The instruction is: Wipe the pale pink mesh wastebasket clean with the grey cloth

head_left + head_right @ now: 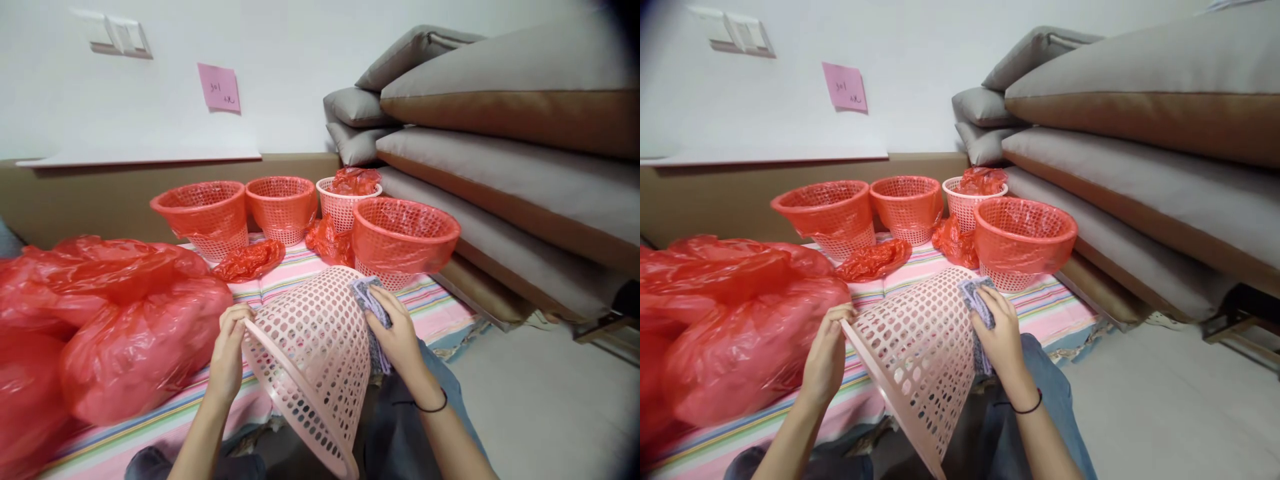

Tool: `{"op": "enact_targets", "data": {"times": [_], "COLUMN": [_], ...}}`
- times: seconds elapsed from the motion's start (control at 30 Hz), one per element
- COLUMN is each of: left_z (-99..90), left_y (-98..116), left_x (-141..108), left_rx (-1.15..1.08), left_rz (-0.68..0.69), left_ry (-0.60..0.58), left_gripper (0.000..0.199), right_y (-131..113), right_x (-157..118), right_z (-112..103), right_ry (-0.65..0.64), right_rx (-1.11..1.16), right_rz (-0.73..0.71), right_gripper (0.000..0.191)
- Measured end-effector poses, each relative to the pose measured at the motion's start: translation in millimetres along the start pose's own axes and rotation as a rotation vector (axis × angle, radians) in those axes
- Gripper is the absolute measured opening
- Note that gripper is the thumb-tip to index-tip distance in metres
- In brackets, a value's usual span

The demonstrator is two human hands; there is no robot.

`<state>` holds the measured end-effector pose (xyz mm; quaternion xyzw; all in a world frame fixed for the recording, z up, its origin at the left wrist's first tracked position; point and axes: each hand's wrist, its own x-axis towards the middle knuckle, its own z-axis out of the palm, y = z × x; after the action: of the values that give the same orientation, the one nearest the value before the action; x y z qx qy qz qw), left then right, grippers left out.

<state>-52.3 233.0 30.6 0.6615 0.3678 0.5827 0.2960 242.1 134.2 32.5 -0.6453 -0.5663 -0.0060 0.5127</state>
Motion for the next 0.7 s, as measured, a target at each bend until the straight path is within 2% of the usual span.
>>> {"op": "enact_targets", "data": {"times": [0.03,0.1,0.23,0.3,0.37,0.43,0.5,0.57,0.63,0.7], "left_z": [0.7,1.5,0.5,-0.8,-1.9,-1.8,-0.3,2.2,5.0,7.0], "left_y": [2,7,9,7,4,2,1,2,4,5], "left_x": [-1,-2,0,1,0,-1,-3,-5,-5,-5], "left_rx": [-0.001,0.012,0.040,0.034,0.019,-0.011,-0.036,-0.028,-0.005,0.005], "left_rz": [0.016,0.046,0.052,0.045,0.036,0.030,0.042,0.078,0.114,0.130], "left_ry": [-0.014,-0.029,-0.008,-0.018,-0.036,-0.059,-0.083,-0.089,-0.060,-0.021], "left_gripper": [0.038,0.039,0.042,0.042,0.041,0.039,0.038,0.040,0.048,0.056], "right_y": [-1,-21,-89,-104,-92,-60,-21,6,11,-6], "right_x": [1,-8,-40,-43,-34,-15,6,20,25,17], "right_z": [-1,-3,-11,-14,-15,-12,-6,0,3,3], "right_ry": [0.002,-0.028,-0.208,-0.275,-0.320,-0.294,-0.152,-0.015,-0.003,-0.059], "right_rx": [-0.010,-0.041,-0.013,0.046,0.075,0.045,0.041,0.078,0.085,0.066], "right_rz": [0.021,-0.001,-0.261,-0.367,-0.383,-0.282,-0.167,-0.058,-0.038,-0.077], "right_gripper": [0.040,0.040,0.048,0.050,0.049,0.046,0.039,0.038,0.038,0.038]}}
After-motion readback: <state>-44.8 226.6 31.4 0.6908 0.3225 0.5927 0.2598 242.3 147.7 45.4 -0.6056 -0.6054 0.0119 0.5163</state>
